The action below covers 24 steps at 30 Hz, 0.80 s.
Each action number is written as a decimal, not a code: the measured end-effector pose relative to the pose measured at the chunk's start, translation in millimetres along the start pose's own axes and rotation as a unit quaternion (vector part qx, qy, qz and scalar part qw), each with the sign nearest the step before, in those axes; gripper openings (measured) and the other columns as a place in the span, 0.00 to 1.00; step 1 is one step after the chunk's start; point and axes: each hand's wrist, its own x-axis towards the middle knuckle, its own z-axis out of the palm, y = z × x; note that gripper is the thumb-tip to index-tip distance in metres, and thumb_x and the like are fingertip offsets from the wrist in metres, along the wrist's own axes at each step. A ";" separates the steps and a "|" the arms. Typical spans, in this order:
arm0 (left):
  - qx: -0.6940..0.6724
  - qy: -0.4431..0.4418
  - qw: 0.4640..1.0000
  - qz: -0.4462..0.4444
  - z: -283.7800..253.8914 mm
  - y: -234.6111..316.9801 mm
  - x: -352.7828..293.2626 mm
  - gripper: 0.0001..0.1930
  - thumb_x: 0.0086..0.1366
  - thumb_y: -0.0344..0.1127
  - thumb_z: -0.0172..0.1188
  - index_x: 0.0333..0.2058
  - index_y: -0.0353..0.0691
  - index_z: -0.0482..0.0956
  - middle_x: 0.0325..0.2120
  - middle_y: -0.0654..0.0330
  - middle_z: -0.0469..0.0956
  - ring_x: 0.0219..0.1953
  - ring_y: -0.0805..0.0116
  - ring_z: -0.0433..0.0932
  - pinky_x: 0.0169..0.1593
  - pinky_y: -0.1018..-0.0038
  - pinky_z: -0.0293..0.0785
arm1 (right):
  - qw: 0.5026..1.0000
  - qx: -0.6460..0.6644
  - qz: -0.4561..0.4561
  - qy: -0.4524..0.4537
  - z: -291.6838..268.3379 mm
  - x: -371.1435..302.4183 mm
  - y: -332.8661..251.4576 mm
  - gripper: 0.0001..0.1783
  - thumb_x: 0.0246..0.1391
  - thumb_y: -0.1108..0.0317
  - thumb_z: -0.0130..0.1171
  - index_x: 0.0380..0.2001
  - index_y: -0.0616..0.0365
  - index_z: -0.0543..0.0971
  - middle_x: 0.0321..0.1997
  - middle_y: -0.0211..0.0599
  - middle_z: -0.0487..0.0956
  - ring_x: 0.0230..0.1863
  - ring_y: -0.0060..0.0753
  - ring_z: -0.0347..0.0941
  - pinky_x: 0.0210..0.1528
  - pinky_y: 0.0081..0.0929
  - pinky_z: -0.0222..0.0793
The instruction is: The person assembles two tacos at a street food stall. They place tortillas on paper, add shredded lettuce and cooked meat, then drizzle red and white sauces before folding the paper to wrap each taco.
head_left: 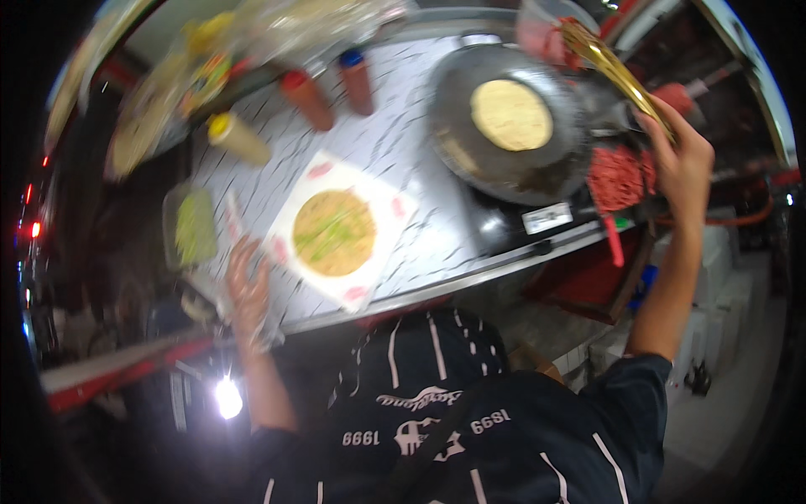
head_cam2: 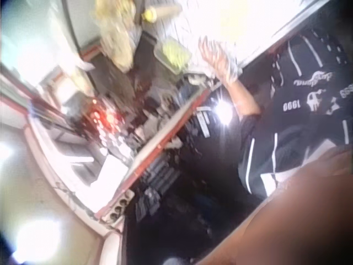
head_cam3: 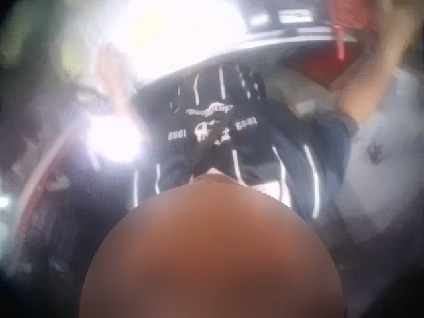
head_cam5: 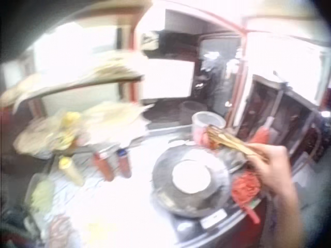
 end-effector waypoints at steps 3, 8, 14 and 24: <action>-0.043 -0.023 0.998 0.041 2.4 -21.9 8.8 0.18 0.66 0.27 0.68 0.55 0.38 0.84 0.62 0.50 0.80 0.66 0.50 0.78 0.71 0.57 0.71 | 0.995 0.004 -0.091 -0.051 11.8 -34.9 -72.9 0.19 0.61 0.76 0.69 0.56 0.60 0.86 0.41 0.44 0.89 0.40 0.30 0.86 0.46 0.27 0.77; -0.092 -0.068 0.988 0.102 26.4 -37.8 16.1 0.19 0.63 0.28 0.71 0.54 0.39 0.85 0.60 0.48 0.81 0.63 0.48 0.80 0.66 0.57 0.75 | 0.956 0.011 -0.145 -0.255 100.0 -112.3 -171.5 0.23 0.55 0.76 0.73 0.55 0.52 0.87 0.29 0.39 0.80 0.28 0.42 0.78 0.33 0.37 0.74; -0.124 -0.112 0.978 0.128 43.1 -36.9 15.0 0.20 0.62 0.30 0.73 0.54 0.40 0.85 0.61 0.50 0.80 0.62 0.48 0.79 0.65 0.57 0.75 | 0.933 0.017 -0.197 -0.301 187.7 -162.3 -209.3 0.21 0.57 0.60 0.73 0.54 0.47 0.87 0.28 0.36 0.77 0.29 0.44 0.80 0.31 0.41 0.75; 0.027 -0.146 0.970 0.195 81.8 -21.1 21.2 0.20 0.57 0.40 0.75 0.50 0.49 0.86 0.64 0.55 0.77 0.68 0.48 0.69 0.70 0.47 0.61 | 0.937 0.067 -0.091 -0.330 196.7 -196.4 -173.5 0.16 0.61 0.64 0.71 0.51 0.51 0.88 0.29 0.41 0.81 0.30 0.49 0.81 0.34 0.43 0.76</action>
